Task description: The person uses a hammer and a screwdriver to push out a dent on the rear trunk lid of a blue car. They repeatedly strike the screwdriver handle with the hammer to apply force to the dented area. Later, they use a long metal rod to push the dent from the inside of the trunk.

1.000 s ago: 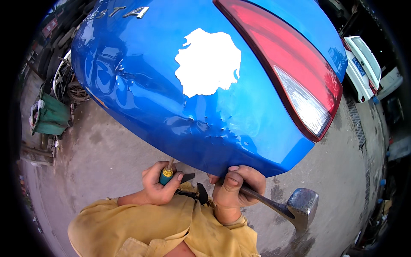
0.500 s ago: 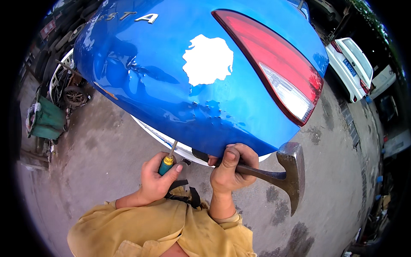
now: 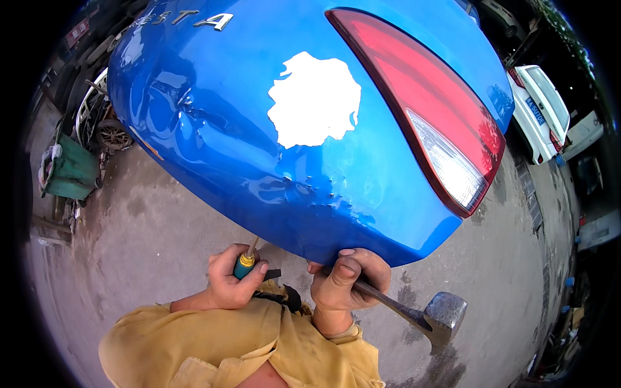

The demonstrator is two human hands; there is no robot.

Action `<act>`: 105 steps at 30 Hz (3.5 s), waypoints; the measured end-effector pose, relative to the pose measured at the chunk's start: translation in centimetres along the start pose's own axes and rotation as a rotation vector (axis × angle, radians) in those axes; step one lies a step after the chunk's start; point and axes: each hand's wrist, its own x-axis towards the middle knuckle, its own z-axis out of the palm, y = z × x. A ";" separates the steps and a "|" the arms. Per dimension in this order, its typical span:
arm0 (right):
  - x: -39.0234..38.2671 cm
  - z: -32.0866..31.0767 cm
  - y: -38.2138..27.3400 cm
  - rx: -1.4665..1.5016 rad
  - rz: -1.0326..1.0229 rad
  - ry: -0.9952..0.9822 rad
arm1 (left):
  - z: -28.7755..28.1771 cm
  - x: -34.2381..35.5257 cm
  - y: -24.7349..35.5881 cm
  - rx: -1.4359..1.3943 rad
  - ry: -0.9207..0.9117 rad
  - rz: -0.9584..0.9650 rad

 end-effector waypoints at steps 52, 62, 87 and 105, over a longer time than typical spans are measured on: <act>0.2 0.5 0.5 -0.043 -0.110 -0.037 | -0.9 -0.5 -0.4 -0.069 -0.088 -0.080; -0.3 0.7 0.4 -0.124 -0.133 -0.032 | 0.0 0.7 -3.8 -0.025 -0.018 0.292; 0.0 1.0 0.0 -0.089 -0.099 -0.003 | 0.0 1.4 -4.9 -0.002 -0.021 0.335; 1.0 0.9 0.1 0.062 -0.095 -0.063 | -3.0 1.9 1.4 0.072 -0.170 -0.094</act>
